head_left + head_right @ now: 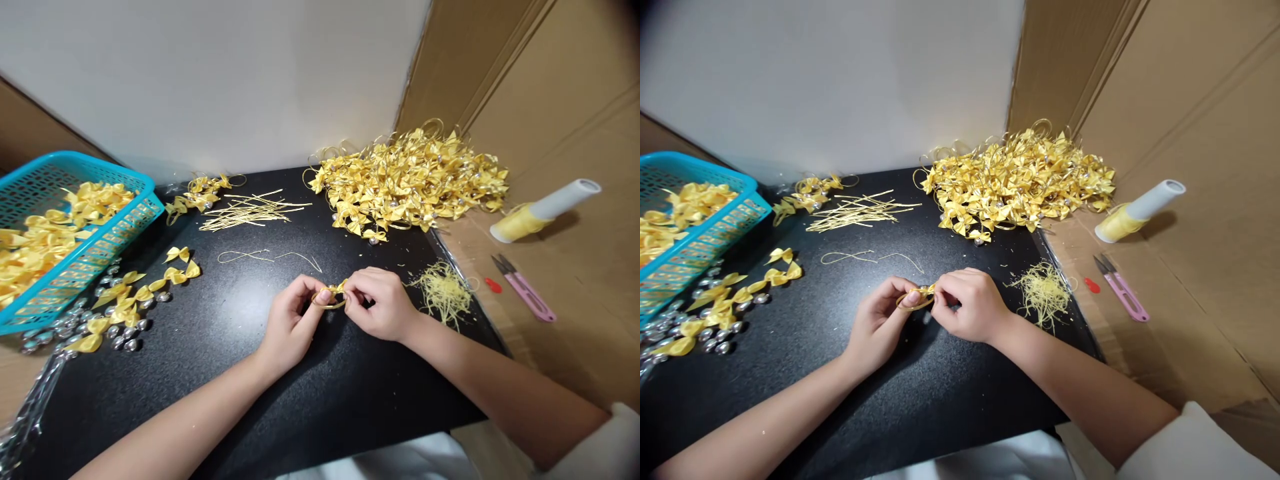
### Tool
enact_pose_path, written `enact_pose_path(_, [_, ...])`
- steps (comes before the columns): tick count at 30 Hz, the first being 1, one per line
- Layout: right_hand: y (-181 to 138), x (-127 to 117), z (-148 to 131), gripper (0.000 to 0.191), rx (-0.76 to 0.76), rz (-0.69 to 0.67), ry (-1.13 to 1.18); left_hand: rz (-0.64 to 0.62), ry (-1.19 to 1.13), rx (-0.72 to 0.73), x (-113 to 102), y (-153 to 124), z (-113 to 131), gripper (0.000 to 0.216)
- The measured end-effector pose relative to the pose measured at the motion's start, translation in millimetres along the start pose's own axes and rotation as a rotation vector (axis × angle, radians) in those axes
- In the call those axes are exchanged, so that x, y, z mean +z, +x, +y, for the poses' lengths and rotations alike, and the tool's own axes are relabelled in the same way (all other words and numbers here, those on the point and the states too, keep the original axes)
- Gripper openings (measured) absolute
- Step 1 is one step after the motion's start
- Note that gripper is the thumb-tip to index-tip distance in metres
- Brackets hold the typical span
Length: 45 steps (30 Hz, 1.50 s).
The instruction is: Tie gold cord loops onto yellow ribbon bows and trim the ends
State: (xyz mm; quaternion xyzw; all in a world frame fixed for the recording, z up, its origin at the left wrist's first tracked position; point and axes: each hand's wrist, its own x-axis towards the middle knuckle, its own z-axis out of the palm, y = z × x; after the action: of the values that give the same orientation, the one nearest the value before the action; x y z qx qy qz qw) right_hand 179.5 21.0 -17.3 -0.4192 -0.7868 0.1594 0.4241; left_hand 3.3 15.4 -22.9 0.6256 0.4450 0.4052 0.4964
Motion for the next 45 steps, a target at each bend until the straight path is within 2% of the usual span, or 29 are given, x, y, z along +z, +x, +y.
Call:
enact_pose_path(2, [-0.5,-0.3,0.9,0.009,0.035,-0.050,-0.019,0.006,0.071,0.032,-0.2,-0.4,-0.7,0.016])
enact_pose_path(5, [-0.8,-0.4,1.7,0.015,0.081,-0.080,-0.024,0.004,0.177,0.096,-0.1,-1.3,-0.8,0.015])
enact_pose_path(8, [-0.8,0.3,1.6,0.022,0.060,-0.056,0.021,0.005,0.212,0.121,0.8,-1.7,0.3,0.014])
enact_pose_path(13, [-1.5,2.1,-2.1,0.022,0.105,0.016,0.171,0.025,0.149,0.082,2.1,-0.9,3.0,0.019])
enact_pose_path(18, [-0.7,2.1,-3.6,0.022,0.138,0.048,0.191,0.039,0.042,0.055,1.6,0.0,3.3,0.019])
enact_pose_path(25, [4.7,-6.4,0.6,0.019,0.225,-0.129,0.268,-0.034,-0.072,0.026,0.9,2.2,3.8,0.006])
enact_pose_path(30, [16.5,-14.8,-0.1,0.026,0.332,-0.301,0.326,-0.235,-0.264,-0.072,2.9,6.6,6.6,0.014])
enact_pose_path(33, [21.9,-32.2,-3.4,0.022,0.392,-0.379,0.304,-0.277,-0.404,-0.155,6.2,8.9,11.9,0.023])
enact_pose_path(35, [15.9,-54.3,-2.7,0.018,0.432,-0.372,0.195,-0.264,-0.457,-0.207,9.3,9.2,15.9,0.027])
enact_pose_path(36, [8.5,-68.4,-0.3,0.016,0.455,-0.324,0.087,-0.263,-0.467,-0.227,11.1,9.0,17.7,0.027])
enact_pose_path(38, [-15.4,-99.7,10.3,0.012,0.507,-0.148,-0.214,-0.277,-0.472,-0.254,15.5,8.7,20.4,0.023])
enact_pose_path(40, [-47.3,-129.9,27.3,0.014,0.484,0.052,-0.550,-0.319,-0.475,-0.265,21.1,9.0,21.8,0.017])
enact_pose_path(43, [-93.5,-160.2,54.7,0.028,0.464,0.113,-0.894,-0.373,-0.441,-0.279,30.9,11.3,22.6,0.018])
enact_pose_path(45, [-113.2,-167.6,67.5,0.035,0.491,0.101,-0.968,-0.393,-0.391,-0.289,38.0,13.3,23.1,0.022])
